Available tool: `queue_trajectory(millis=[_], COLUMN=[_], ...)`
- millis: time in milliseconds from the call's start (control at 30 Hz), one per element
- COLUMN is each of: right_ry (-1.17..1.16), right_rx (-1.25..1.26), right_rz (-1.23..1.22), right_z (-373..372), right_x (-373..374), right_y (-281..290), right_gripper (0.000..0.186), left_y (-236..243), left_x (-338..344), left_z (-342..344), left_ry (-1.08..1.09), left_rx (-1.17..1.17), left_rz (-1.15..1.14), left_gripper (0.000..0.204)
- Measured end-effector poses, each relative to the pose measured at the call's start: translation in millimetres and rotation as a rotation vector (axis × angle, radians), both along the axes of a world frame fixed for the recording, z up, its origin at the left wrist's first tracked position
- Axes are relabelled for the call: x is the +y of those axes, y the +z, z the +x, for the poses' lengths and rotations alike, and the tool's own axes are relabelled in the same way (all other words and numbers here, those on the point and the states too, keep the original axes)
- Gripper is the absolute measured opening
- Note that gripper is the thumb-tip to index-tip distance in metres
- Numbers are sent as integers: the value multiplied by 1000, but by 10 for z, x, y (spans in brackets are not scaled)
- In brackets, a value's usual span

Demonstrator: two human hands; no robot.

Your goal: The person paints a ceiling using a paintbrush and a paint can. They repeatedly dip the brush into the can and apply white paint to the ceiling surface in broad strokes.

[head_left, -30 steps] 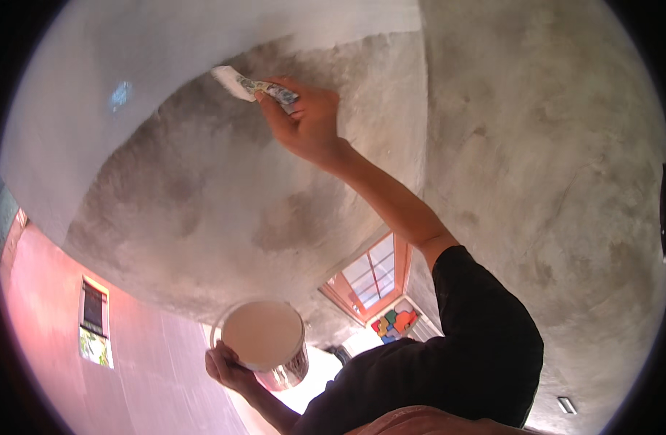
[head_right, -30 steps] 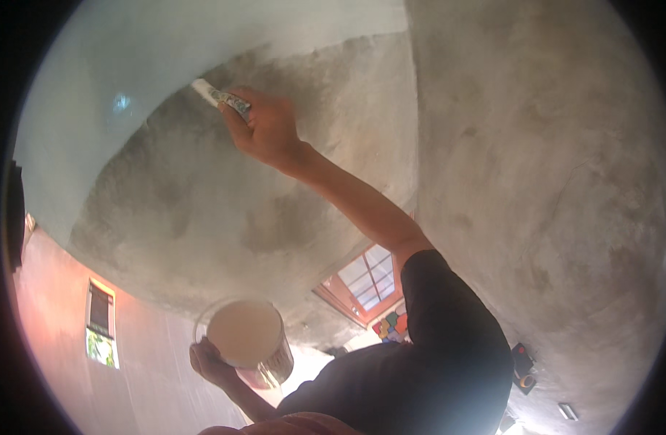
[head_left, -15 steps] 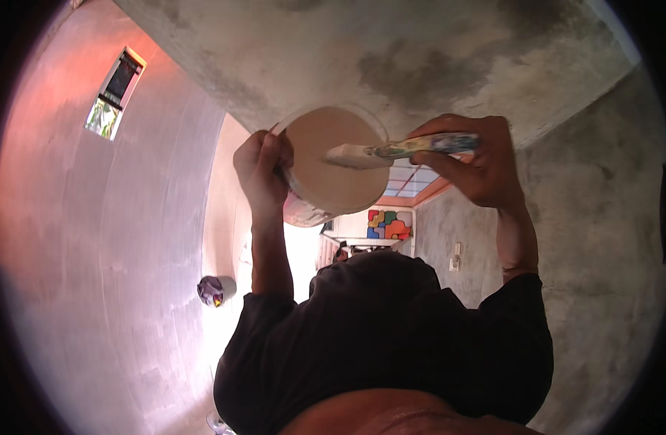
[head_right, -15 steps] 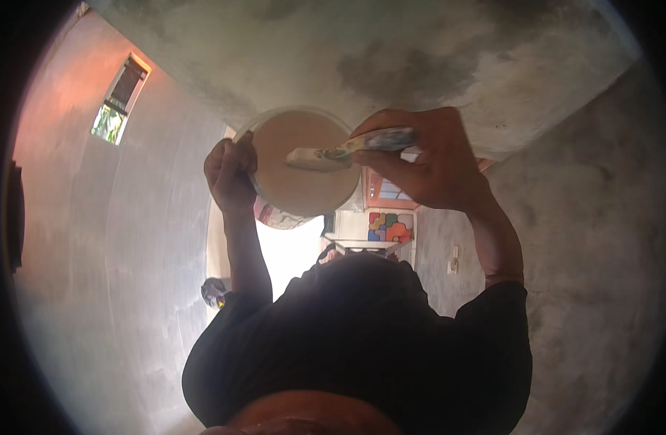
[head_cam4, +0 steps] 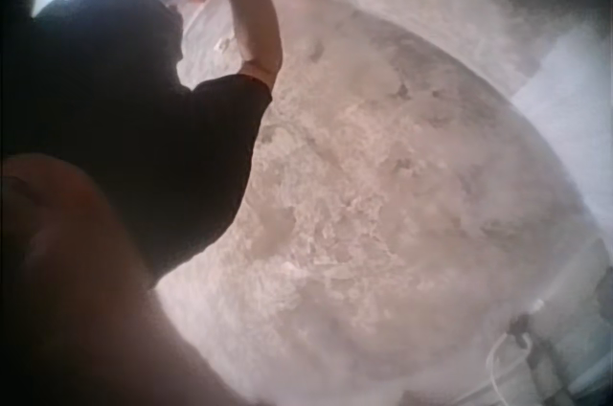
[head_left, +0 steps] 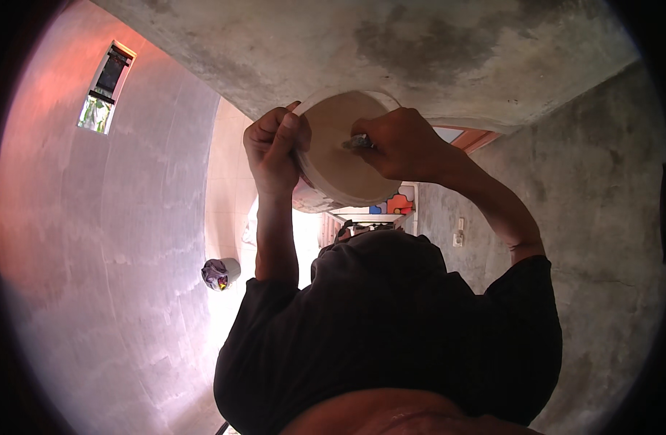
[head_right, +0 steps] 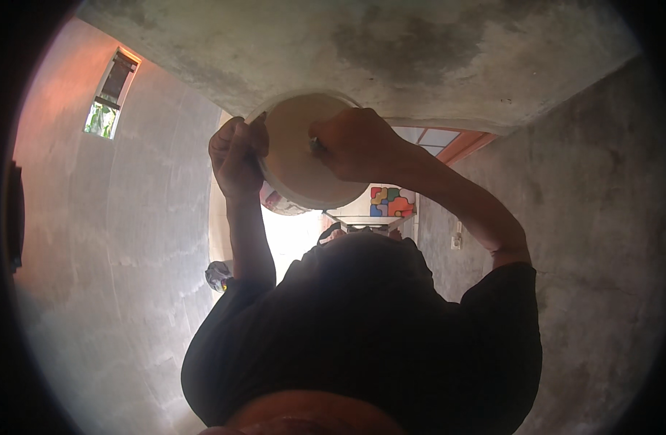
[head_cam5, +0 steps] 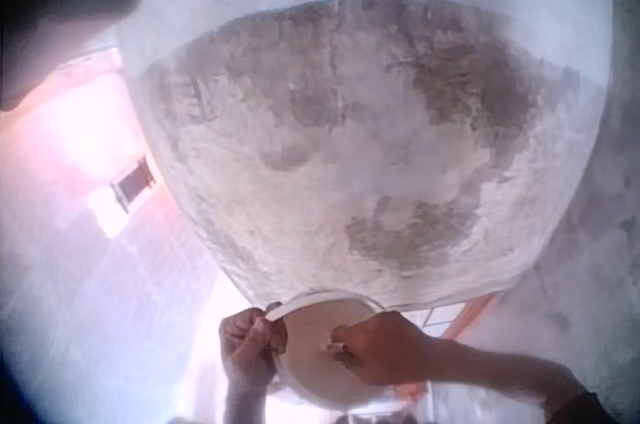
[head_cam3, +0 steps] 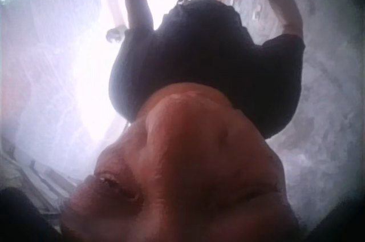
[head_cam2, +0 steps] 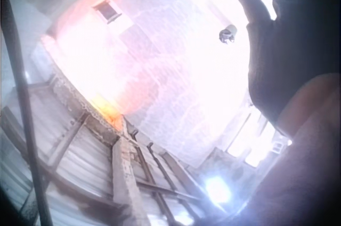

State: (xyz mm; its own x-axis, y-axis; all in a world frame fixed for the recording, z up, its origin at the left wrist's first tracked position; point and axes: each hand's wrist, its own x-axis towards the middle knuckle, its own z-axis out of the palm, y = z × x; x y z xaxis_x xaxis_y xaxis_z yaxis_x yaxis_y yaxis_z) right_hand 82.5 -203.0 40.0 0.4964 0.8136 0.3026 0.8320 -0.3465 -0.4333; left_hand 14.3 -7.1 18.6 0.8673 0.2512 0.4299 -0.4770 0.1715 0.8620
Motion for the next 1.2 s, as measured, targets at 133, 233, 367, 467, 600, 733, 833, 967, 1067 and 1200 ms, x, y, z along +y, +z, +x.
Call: queue_trajectory(millis=[133,233,367,467,600,733,833,967,1067,1200], right_ry=[-11,-24,-65,-63,-74,-94,-201,-152,-130,-166], right_rx=[-12,-23,1,-26,-188,-329,9,846,1036,916], right_rz=[-36,-54,44,170,182,257,489,704,697,664], right_z=[5,15,-31,-36,-49,-206,-269,-232,-205,-191], right_x=[4,-7,-86,-182,-285,-383,-456,-453,-457,-425], right_y=[-45,-51,5,-62,-144,-88,5,6,6,-26], right_gripper=[17,17,18,22,26,25,22,18,16,16], left_y=[-1,-6,39,-11,-15,-116,-89,-52,-11,5], left_x=[-9,-13,-38,-17,1,144,94,55,-10,10], left_z=[13,40,11,11,-10,32,6,17,1,11], left_ry=[-28,-26,2,19,55,37,60,38,84,28], left_rx=[1,-32,-34,-15,49,-107,-107,-116,-100,-137], left_rz=[-13,18,-6,-6,23,99,-13,-70,-145,-63], left_gripper=[31,32,34,37,35,34,33,30,29,32])
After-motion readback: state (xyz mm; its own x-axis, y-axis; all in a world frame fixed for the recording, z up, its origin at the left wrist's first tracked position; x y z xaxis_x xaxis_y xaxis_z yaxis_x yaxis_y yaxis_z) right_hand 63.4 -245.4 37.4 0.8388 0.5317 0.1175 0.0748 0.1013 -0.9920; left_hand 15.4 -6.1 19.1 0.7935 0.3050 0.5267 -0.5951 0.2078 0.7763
